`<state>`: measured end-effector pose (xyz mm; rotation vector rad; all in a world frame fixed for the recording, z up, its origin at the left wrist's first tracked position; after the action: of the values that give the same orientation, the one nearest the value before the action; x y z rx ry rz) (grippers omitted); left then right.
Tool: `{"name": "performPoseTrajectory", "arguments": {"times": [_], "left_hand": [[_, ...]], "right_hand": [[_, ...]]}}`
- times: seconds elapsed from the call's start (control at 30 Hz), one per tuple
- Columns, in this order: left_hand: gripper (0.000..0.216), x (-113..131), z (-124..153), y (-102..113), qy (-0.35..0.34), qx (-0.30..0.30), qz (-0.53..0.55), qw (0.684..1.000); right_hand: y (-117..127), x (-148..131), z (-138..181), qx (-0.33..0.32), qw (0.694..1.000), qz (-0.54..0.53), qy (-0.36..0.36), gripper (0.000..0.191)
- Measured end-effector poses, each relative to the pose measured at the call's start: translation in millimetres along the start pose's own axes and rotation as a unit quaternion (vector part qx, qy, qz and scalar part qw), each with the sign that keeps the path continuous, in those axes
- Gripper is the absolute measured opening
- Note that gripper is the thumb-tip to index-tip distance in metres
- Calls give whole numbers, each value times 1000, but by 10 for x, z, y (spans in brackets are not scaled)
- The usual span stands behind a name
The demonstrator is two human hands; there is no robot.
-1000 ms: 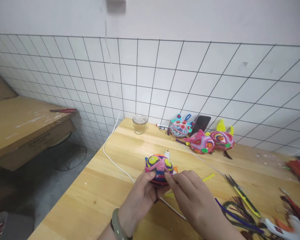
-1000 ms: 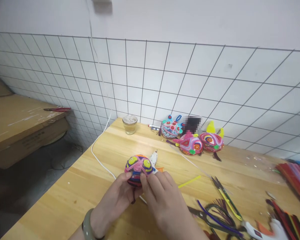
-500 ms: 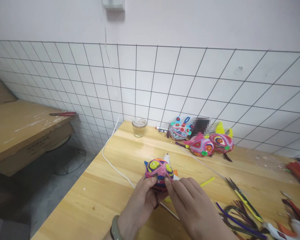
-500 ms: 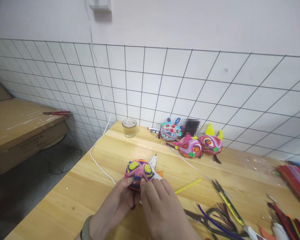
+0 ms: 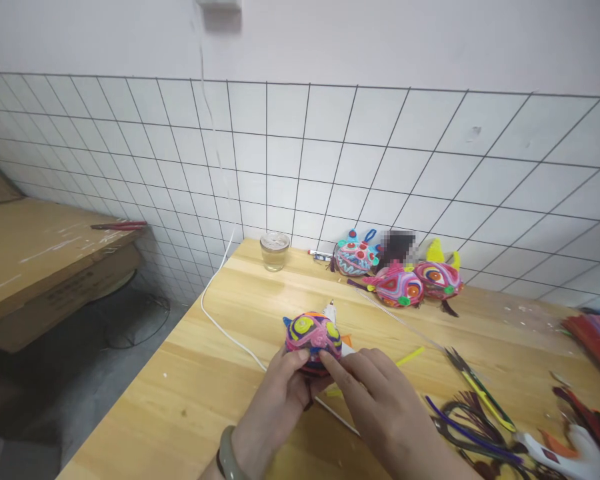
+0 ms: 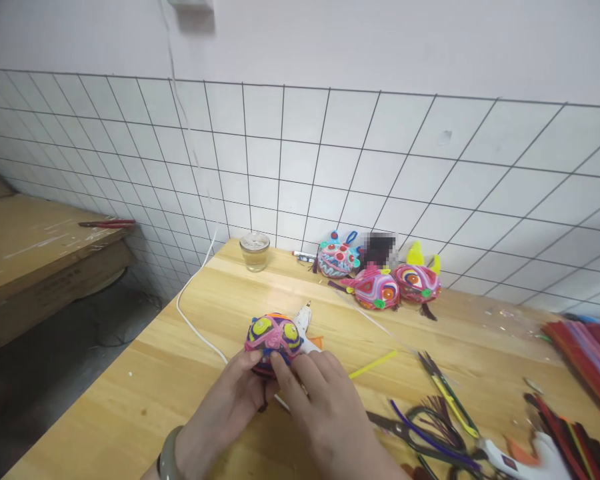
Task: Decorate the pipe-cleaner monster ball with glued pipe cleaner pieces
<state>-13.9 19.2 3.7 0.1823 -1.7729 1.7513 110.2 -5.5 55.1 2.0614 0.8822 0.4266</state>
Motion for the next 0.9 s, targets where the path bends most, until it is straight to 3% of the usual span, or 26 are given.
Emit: {"name": "performPoseTrajectory", "arguments": {"times": [0.67,0.77,0.9], "left_hand": [[22,6,19,-32,-2,3,-24,1000],[22,-1,21,-30,9,5,-14,1000],[24,3,12,-34,22,3,4,1000]], "right_hand": [[11,-3,4,-71,995,67,-8,28],[8,14,-6,-48,998,9,-33,29],[-7,85,-32,-37,978,-173,-114,33]]}}
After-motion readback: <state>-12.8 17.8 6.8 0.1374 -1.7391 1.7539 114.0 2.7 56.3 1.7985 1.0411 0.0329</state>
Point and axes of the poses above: each hand's wrist, its own z-axis away from the middle knuckle, its own y-axis out of the back of the hand, x = y × z, the point moved 3 cm from there along -z, towards the middle knuckle, and after that the axes turned 4 degrees about -y, right-handed, at the moved point
